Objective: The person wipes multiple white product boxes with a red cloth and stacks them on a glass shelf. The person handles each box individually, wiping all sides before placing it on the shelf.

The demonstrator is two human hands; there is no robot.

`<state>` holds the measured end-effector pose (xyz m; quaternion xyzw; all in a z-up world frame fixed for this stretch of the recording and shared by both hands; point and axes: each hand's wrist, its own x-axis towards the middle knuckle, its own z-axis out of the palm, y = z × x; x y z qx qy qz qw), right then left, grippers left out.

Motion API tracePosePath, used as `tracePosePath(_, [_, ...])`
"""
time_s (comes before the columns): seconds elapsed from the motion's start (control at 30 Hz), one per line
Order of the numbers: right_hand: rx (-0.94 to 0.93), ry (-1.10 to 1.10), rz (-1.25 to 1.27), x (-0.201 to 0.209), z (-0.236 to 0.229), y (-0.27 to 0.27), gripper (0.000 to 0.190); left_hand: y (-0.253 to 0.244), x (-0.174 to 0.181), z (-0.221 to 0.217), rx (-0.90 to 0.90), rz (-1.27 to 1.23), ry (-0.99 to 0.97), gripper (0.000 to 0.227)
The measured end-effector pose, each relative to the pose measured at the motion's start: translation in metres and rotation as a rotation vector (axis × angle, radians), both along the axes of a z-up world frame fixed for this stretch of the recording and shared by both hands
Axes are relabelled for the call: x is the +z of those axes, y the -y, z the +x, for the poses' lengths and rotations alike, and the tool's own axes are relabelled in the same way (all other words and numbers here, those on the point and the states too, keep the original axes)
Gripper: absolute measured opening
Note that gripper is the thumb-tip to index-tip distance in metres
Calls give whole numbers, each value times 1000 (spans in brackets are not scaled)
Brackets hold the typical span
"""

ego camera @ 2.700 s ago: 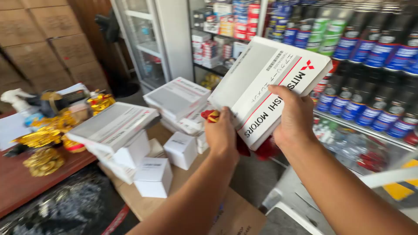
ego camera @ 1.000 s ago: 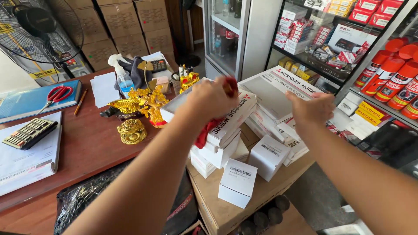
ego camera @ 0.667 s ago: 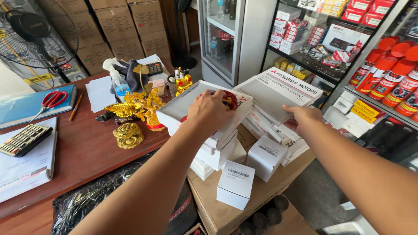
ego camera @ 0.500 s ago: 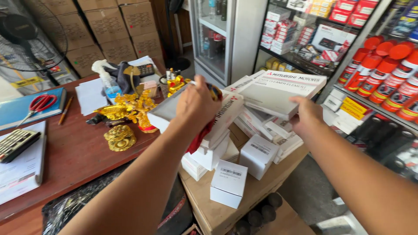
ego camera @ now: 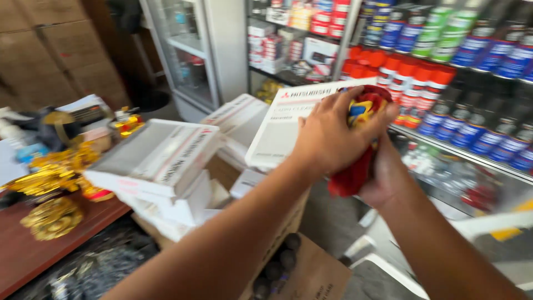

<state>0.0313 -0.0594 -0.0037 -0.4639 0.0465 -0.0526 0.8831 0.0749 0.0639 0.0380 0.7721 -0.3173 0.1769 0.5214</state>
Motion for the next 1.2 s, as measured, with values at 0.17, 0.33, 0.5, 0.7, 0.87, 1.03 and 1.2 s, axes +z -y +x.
tracePosePath(0.17, [-196, -299, -167, 13, -70, 28, 74, 64, -25, -35, 113, 44, 244, 55])
tracePosePath(0.33, [-111, -85, -112, 10, -131, 42, 58, 109, -34, -15, 71, -40, 78, 44])
tracePosePath(0.5, [-282, -198, -155, 21, -173, 60, 57, 135, -65, -12, -56, -203, 166, 31])
tracePosePath(0.7, [-367, -172, -144, 26, -203, 100, 61, 145, -72, -30, -97, -110, 170, 34])
tracePosePath(0.87, [-418, -118, -80, 0, -197, 134, 55, 168, -58, -88, -148, -91, 195, 36])
tracePosePath(1.03, [-332, -17, -57, -12, -183, 162, 58, 184, -62, -153, -164, -135, 342, 28])
tracePosePath(1.2, [-517, -53, -144, 4, -193, 144, 52, 183, -82, -117, 40, -86, 294, 32])
